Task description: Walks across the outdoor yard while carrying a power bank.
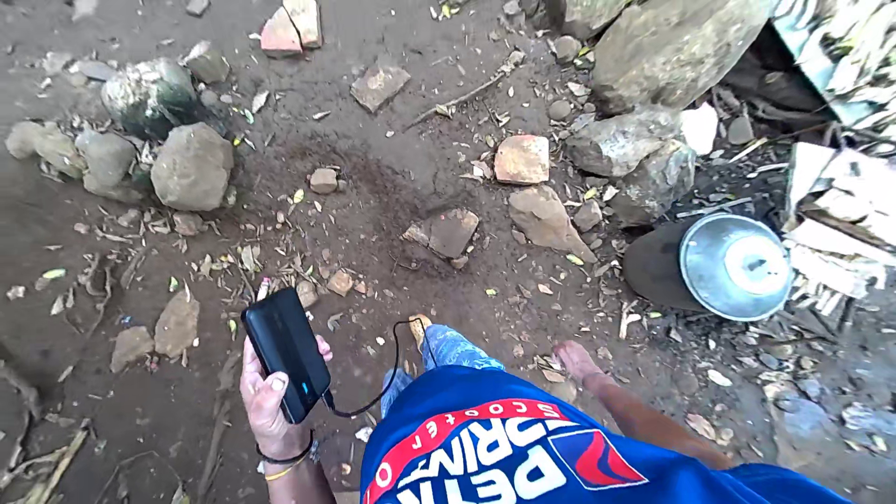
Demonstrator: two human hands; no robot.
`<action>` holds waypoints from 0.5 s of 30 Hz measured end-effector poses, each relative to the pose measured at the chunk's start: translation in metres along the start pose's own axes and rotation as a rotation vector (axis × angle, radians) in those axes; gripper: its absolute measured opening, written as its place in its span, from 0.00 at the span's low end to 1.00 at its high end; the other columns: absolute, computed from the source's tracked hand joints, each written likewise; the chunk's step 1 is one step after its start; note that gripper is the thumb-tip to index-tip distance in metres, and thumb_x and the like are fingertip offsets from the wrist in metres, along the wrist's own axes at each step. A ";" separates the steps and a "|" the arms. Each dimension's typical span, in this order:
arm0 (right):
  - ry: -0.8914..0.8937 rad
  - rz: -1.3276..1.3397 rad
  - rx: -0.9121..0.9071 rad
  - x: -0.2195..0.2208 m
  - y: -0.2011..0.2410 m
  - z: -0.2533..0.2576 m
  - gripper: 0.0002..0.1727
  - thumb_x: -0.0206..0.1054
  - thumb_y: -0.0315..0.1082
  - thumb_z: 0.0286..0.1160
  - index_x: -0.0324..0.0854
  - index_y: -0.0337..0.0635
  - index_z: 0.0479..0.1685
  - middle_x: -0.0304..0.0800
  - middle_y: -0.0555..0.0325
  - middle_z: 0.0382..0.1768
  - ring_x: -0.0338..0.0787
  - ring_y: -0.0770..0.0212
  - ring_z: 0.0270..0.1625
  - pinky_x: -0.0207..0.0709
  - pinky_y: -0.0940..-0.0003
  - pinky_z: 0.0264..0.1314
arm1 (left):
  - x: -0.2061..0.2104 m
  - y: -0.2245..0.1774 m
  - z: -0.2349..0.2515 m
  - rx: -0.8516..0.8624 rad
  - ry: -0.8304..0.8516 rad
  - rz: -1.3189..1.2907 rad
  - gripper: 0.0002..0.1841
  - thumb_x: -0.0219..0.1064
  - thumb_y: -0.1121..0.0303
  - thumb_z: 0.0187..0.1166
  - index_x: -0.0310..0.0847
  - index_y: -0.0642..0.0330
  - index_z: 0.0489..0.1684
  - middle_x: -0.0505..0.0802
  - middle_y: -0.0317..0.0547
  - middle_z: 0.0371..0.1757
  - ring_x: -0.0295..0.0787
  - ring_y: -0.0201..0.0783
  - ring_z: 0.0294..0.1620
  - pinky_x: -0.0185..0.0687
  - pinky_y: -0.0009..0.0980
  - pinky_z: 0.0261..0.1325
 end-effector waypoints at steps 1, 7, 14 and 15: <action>0.012 -0.015 -0.011 -0.015 0.021 0.005 0.22 0.47 0.33 0.94 0.80 0.25 0.66 0.83 0.26 0.68 0.80 0.31 0.76 0.67 0.37 0.80 | -0.005 -0.005 0.010 0.003 -0.019 0.011 0.44 0.82 0.48 0.63 0.64 0.54 0.80 0.95 0.53 0.50 0.97 0.52 0.45 0.96 0.47 0.43; -0.069 -0.062 -0.156 -0.132 0.158 0.038 0.24 0.45 0.36 0.95 0.79 0.25 0.67 0.82 0.24 0.67 0.80 0.28 0.75 0.67 0.33 0.79 | -0.046 -0.010 0.061 0.016 -0.138 -0.002 0.40 0.82 0.47 0.62 0.71 0.49 0.75 0.96 0.50 0.49 0.98 0.50 0.43 0.96 0.45 0.42; -0.122 -0.172 -0.146 -0.129 0.213 0.060 0.20 0.46 0.28 0.92 0.79 0.22 0.66 0.82 0.24 0.67 0.80 0.28 0.74 0.67 0.36 0.79 | -0.111 -0.037 0.149 0.011 -0.115 0.011 0.41 0.83 0.47 0.60 0.70 0.52 0.74 0.96 0.50 0.47 0.98 0.50 0.43 0.97 0.45 0.42; -0.061 -0.258 -0.117 -0.116 0.219 0.054 0.19 0.49 0.26 0.90 0.78 0.22 0.68 0.81 0.24 0.69 0.78 0.28 0.76 0.67 0.36 0.80 | -0.121 -0.042 0.162 0.003 -0.103 0.017 0.42 0.83 0.47 0.60 0.70 0.52 0.75 0.96 0.50 0.46 0.98 0.49 0.42 0.97 0.45 0.42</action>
Point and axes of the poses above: each hand's wrist, its own z-axis towards the middle knuckle, its own x-axis out of the palm, y = z × x, the point moved 1 cm from there along z, towards the middle knuckle
